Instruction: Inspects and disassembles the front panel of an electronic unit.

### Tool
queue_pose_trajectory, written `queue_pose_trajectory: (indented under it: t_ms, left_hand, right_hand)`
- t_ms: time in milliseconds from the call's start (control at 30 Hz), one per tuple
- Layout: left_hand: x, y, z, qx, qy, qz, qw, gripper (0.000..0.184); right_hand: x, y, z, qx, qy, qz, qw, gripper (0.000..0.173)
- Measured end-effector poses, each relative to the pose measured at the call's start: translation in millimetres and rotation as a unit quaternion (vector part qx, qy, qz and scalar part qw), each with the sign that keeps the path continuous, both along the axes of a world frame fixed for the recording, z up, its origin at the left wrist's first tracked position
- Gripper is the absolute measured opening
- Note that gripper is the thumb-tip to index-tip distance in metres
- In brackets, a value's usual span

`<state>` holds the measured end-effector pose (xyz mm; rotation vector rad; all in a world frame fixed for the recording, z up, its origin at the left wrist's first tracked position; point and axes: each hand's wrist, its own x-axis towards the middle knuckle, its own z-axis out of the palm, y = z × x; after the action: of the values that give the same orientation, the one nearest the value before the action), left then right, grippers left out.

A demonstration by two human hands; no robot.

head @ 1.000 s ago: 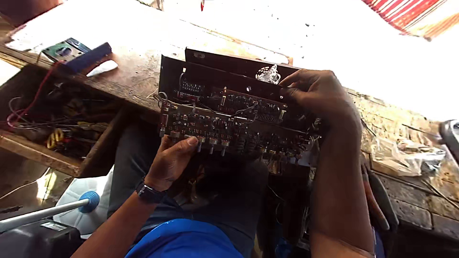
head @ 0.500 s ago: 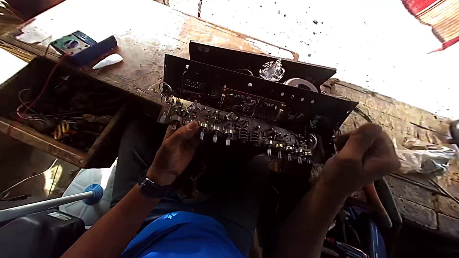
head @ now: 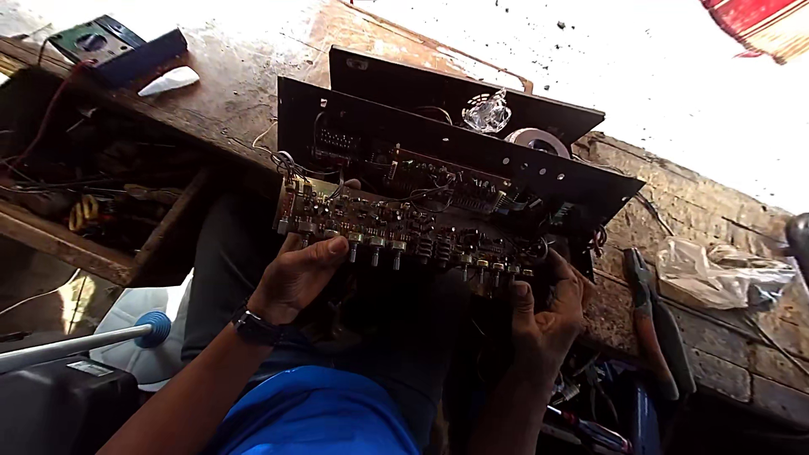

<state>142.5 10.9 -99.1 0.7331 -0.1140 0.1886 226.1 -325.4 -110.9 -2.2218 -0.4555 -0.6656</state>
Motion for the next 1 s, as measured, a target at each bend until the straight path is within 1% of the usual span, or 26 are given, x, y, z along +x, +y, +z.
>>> queue_pose_trajectory:
  t_ms: [67,133,200,267,333,433,567,633,733,800,900,1000]
  left_hand:
    - [0,-1,0,0.001,-0.017,-0.010,1.000,0.048]
    - [-1,-4,0,-0.007,-0.026,-0.016,0.999,0.047]
    - [0,-6,-2,-0.012,-0.033,-0.023,0.999,0.049]
    - [-2,-7,-5,-0.013,-0.036,-0.031,0.999,0.052]
    - [-3,-8,-5,-0.015,-0.025,-0.027,0.999,0.046]
    - [-6,-7,-7,-0.016,-0.018,-0.033,0.999,0.046]
    - [-8,-6,-7,-0.035,0.004,-0.029,0.999,0.047]
    - [-9,-4,-7,-0.018,0.001,-0.036,0.999,0.048]
    - [-12,0,-6,0.052,-0.011,-0.046,0.997,0.052]
    - [-13,2,-4,0.077,-0.010,-0.036,0.996,0.053]
    - [-13,1,-5,0.085,-0.011,-0.010,0.996,0.053]
    - [-11,-1,-8,0.068,-0.030,0.001,0.997,0.052]
  right_hand:
    - [1,-4,-1,0.031,0.014,0.040,0.999,0.094]
    - [0,-4,1,0.063,0.033,0.056,0.996,0.098]
    - [0,-3,2,0.080,0.037,0.052,0.995,0.099]
    - [0,-2,3,0.083,0.033,0.052,0.995,0.098]
    - [0,-1,3,0.083,0.030,0.051,0.995,0.097]
    - [-1,-2,3,0.092,0.026,0.066,0.993,0.096]
    - [-2,-3,5,0.132,0.041,0.099,0.985,0.089]
    - [-2,-1,6,0.146,0.046,0.097,0.983,0.085]
    - [-3,-3,6,0.172,0.047,0.093,0.980,0.080]
    - [-4,-5,3,0.191,0.055,0.090,0.976,0.075]
    - [-5,-8,0,0.216,0.054,0.093,0.970,0.074]
    - [-5,-10,-2,0.236,0.047,0.111,0.964,0.077]
